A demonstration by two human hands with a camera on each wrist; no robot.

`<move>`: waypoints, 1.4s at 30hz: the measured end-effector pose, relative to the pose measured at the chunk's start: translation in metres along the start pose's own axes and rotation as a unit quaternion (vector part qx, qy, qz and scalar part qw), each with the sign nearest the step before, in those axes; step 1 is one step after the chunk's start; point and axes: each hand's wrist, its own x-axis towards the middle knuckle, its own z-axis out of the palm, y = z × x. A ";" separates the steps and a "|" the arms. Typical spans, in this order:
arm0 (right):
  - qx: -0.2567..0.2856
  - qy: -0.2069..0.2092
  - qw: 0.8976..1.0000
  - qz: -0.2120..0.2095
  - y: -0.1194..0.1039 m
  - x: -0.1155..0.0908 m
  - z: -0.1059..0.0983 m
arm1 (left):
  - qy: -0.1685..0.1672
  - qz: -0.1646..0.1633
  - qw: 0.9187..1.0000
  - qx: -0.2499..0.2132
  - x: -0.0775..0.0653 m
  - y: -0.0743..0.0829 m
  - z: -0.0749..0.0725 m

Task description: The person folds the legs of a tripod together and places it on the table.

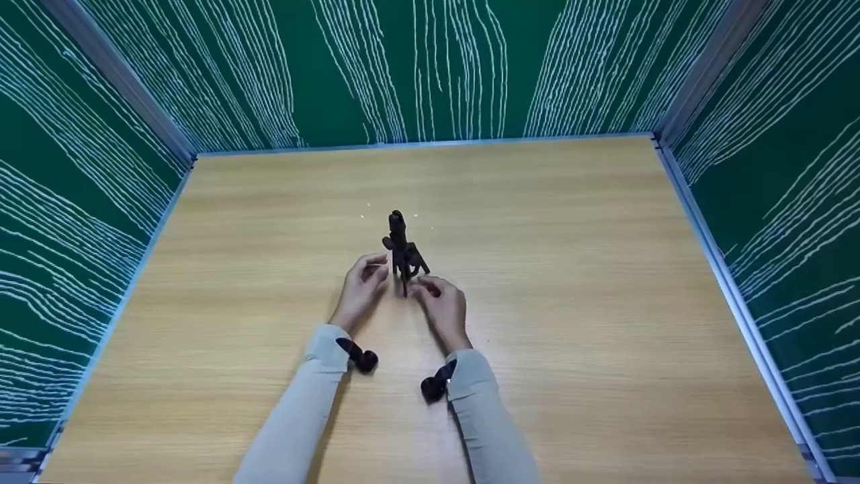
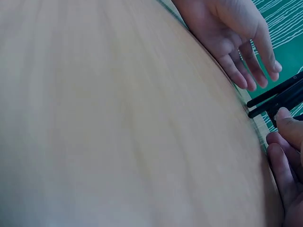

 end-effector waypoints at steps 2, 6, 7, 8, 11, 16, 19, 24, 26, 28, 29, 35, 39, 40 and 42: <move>0.003 0.004 1.000 -0.001 0.000 0.002 -0.002 | -0.001 -0.003 1.000 -0.006 -0.005 0.007 0.000; 0.002 0.012 1.000 -0.003 0.001 0.005 -0.007 | -0.003 -0.003 1.000 -0.003 -0.009 0.004 0.001; 0.003 0.014 1.000 -0.002 0.000 0.006 -0.008 | -0.004 -0.002 1.000 -0.001 -0.009 0.000 0.001; 0.004 0.016 1.000 -0.001 0.000 0.007 -0.009 | -0.006 0.000 1.000 0.003 -0.008 -0.004 0.002; 0.009 0.020 1.000 0.005 0.000 0.009 -0.012 | -0.024 -0.003 1.000 0.006 -0.013 0.005 0.000; 0.010 0.020 1.000 0.006 0.002 0.014 -0.015 | -0.053 -0.008 0.999 -0.006 -0.015 0.000 0.002; 0.011 0.018 1.000 -0.001 0.003 0.017 -0.016 | -0.058 -0.010 0.998 -0.011 -0.013 -0.008 0.005; 0.022 0.010 1.000 -0.012 0.003 0.021 -0.017 | -0.058 -0.009 0.998 -0.010 -0.014 -0.008 0.010; 0.026 0.010 0.999 -0.016 0.004 0.023 -0.017 | -0.059 -0.006 0.998 -0.012 -0.014 -0.007 0.012; 0.027 0.008 0.999 -0.021 0.004 0.024 -0.017 | -0.059 -0.003 0.998 -0.014 -0.014 -0.006 0.014; 0.025 0.006 0.999 -0.024 0.004 0.025 -0.017 | -0.058 -0.002 0.998 -0.015 -0.014 -0.006 0.015; 0.011 0.006 0.999 -0.047 0.004 0.030 -0.016 | -0.046 0.013 0.999 -0.016 -0.014 -0.008 0.020; 0.008 0.008 0.998 -0.055 0.005 0.033 -0.015 | -0.043 0.010 0.999 -0.026 -0.013 -0.008 0.021; 0.008 0.008 0.998 -0.056 0.005 0.033 -0.014 | -0.044 0.010 0.999 -0.028 -0.013 -0.007 0.020; 0.007 0.009 0.998 -0.057 0.005 0.034 -0.014 | -0.046 0.013 0.998 -0.032 -0.015 -0.003 0.020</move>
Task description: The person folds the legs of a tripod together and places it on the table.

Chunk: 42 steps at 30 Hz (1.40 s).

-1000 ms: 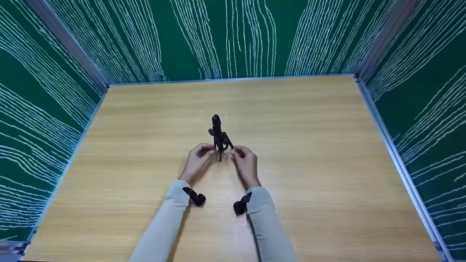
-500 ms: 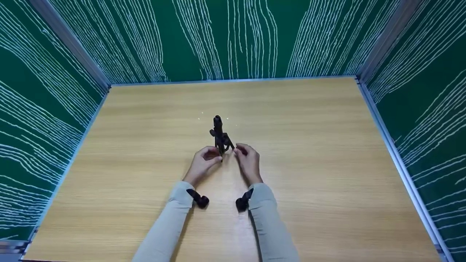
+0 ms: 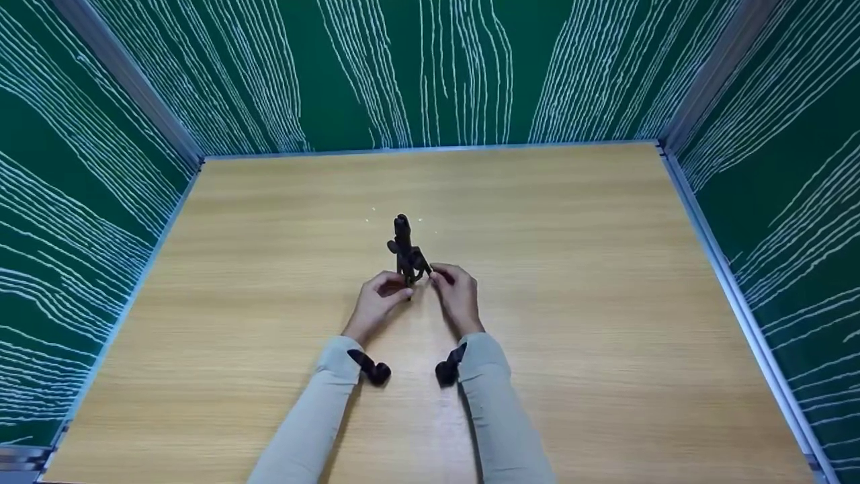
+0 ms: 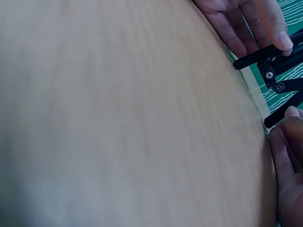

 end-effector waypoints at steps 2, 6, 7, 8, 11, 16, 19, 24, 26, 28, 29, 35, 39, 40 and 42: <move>0.002 0.000 1.000 0.001 0.001 0.000 0.001 | -0.001 0.008 1.000 0.001 -0.003 0.006 -0.001; 0.000 0.000 1.000 0.005 0.000 0.000 0.002 | 0.010 0.012 1.000 0.014 -0.002 0.001 0.000; -0.001 0.001 1.000 0.005 -0.001 -0.001 0.003 | 0.014 0.012 1.000 0.018 -0.002 -0.001 0.000; -0.004 0.004 1.000 0.005 -0.001 -0.001 0.003 | 0.017 0.009 1.000 0.021 -0.001 -0.005 0.000; -0.005 0.015 1.000 0.006 -0.002 -0.002 0.005 | 0.020 0.003 1.000 0.022 0.001 -0.010 -0.001; -0.013 0.032 0.999 0.003 -0.003 -0.003 0.008 | 0.020 -0.001 1.000 0.016 0.002 -0.010 -0.004; -0.018 0.040 0.999 -0.007 -0.002 -0.004 0.010 | 0.024 -0.002 1.000 0.018 0.001 -0.011 -0.004; -0.018 0.052 0.998 -0.019 0.000 -0.006 0.011 | 0.031 0.006 0.999 0.030 0.001 -0.011 -0.003; -0.018 0.053 0.998 -0.020 0.001 -0.007 0.012 | 0.032 0.007 0.999 0.032 -0.001 -0.005 -0.003; -0.015 0.054 0.998 -0.020 0.001 -0.007 0.011 | 0.031 0.006 0.999 0.030 -0.004 0.006 -0.004; -0.015 0.054 0.998 -0.020 0.001 -0.008 0.011 | 0.030 0.008 0.999 0.030 -0.006 0.013 -0.004; -0.021 0.059 0.998 -0.025 0.002 -0.009 0.011 | 0.024 0.024 0.999 0.018 -0.011 0.027 -0.006; -0.025 0.061 0.997 -0.029 0.003 -0.011 0.012 | 0.024 0.021 0.999 0.009 -0.010 0.024 -0.007; -0.025 0.061 0.997 -0.030 0.003 -0.011 0.012 | 0.025 0.018 1.000 0.006 -0.010 0.023 -0.007; -0.025 0.062 0.997 -0.034 0.003 -0.012 0.011 | 0.025 0.011 1.000 -0.001 -0.010 0.022 -0.007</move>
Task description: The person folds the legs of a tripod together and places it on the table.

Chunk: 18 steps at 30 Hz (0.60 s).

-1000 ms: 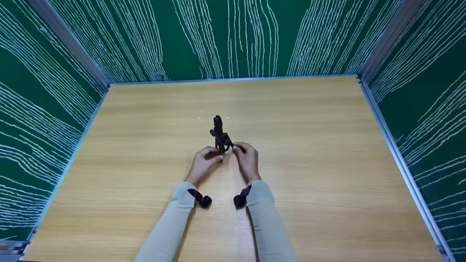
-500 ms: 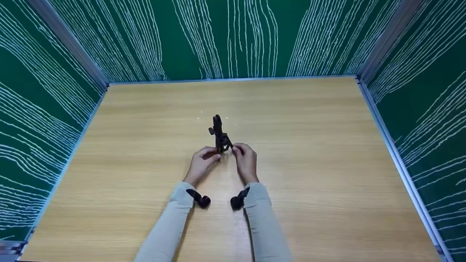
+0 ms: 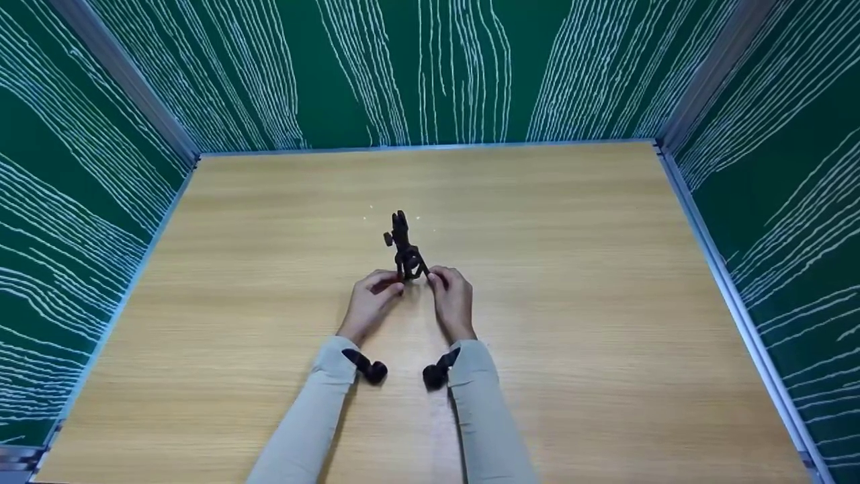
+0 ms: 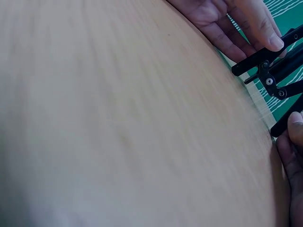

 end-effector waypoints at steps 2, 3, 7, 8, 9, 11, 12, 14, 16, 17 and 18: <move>0.000 0.001 1.000 -0.003 0.000 -0.001 0.000 | 0.000 -0.006 1.000 -0.006 0.000 -0.001 0.000; -0.002 0.002 1.000 -0.005 -0.001 -0.001 0.000 | 0.000 -0.008 1.000 -0.010 0.000 -0.001 -0.001; -0.011 0.006 1.000 -0.018 -0.001 -0.002 0.000 | 0.002 -0.005 1.000 -0.013 0.000 -0.003 -0.001; -0.012 0.006 1.000 -0.021 -0.001 -0.002 0.000 | 0.004 -0.001 1.000 -0.011 0.000 -0.003 -0.001; -0.013 0.007 1.000 -0.025 -0.001 -0.002 0.000 | 0.005 0.002 1.000 -0.009 0.000 -0.003 -0.001; -0.015 0.009 0.999 -0.030 0.000 -0.002 0.000 | 0.008 0.010 1.000 -0.004 0.000 -0.003 -0.001; -0.015 0.008 0.999 -0.031 0.000 -0.001 -0.001 | 0.010 0.013 1.000 -0.002 0.000 -0.003 -0.001; -0.014 0.009 0.999 -0.032 0.000 -0.001 0.000 | 0.010 0.013 1.000 -0.002 0.000 -0.002 -0.001; -0.017 0.009 0.999 -0.033 0.000 0.000 0.000 | 0.009 0.012 1.000 -0.002 0.000 -0.001 -0.001; -0.018 0.009 0.999 -0.033 0.000 0.000 0.000 | 0.009 0.012 1.000 -0.001 0.000 -0.001 -0.001; -0.018 0.009 0.999 -0.033 0.000 0.000 0.000 | 0.009 0.012 1.000 0.000 0.000 0.000 -0.001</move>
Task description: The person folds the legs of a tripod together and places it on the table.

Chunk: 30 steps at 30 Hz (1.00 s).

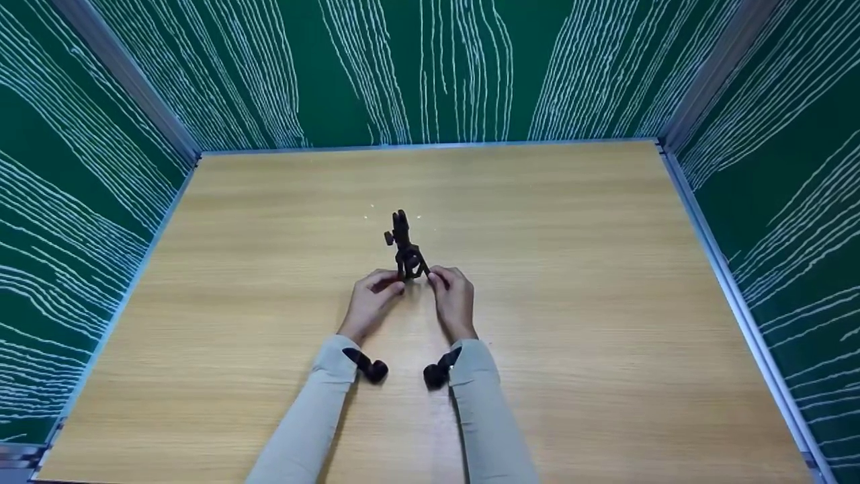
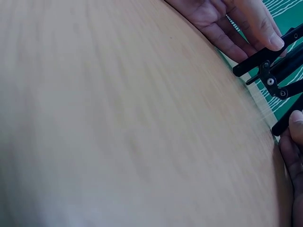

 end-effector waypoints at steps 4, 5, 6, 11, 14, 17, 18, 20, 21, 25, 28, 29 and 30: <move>0.001 0.001 1.000 0.001 -0.001 0.000 0.000 | -0.002 -0.002 1.000 -0.002 0.000 0.000 0.000; 0.000 0.001 1.000 0.002 -0.001 0.000 0.000 | -0.003 -0.005 1.000 -0.003 0.000 -0.001 0.000; -0.001 0.002 1.000 0.003 -0.001 0.000 0.000 | -0.003 -0.007 1.000 -0.006 0.001 -0.001 0.000; -0.011 0.001 1.000 0.003 -0.001 -0.001 0.001 | 0.001 -0.017 1.000 -0.008 0.006 -0.021 0.002; -0.012 0.002 1.000 -0.001 0.000 -0.001 0.001 | 0.004 -0.015 1.000 -0.001 0.009 -0.031 0.002; -0.011 0.003 1.000 -0.004 0.000 -0.001 0.001 | 0.005 -0.011 1.000 -0.001 0.009 -0.033 0.002; -0.011 0.004 1.000 -0.005 0.000 -0.001 0.001 | 0.004 -0.010 1.000 -0.001 0.009 -0.033 0.002; -0.010 0.005 1.000 -0.005 0.000 -0.001 0.001 | 0.002 -0.010 1.000 -0.002 0.010 -0.033 0.002; -0.008 0.005 1.000 -0.004 0.000 -0.001 0.001 | 0.001 -0.010 1.000 -0.001 0.010 -0.034 0.002; -0.004 0.004 1.000 0.001 0.000 0.000 0.001 | 0.002 -0.016 1.000 0.002 0.010 -0.033 0.002; 0.000 0.002 1.000 0.006 0.000 -0.001 0.001 | 0.004 -0.021 1.000 0.002 0.010 -0.033 0.003; 0.000 0.001 1.000 0.007 0.001 -0.001 0.001 | 0.005 -0.022 1.000 0.003 0.010 -0.033 0.003; 0.001 0.000 1.000 0.008 0.001 -0.001 0.001 | 0.005 -0.022 1.000 0.003 0.010 -0.033 0.003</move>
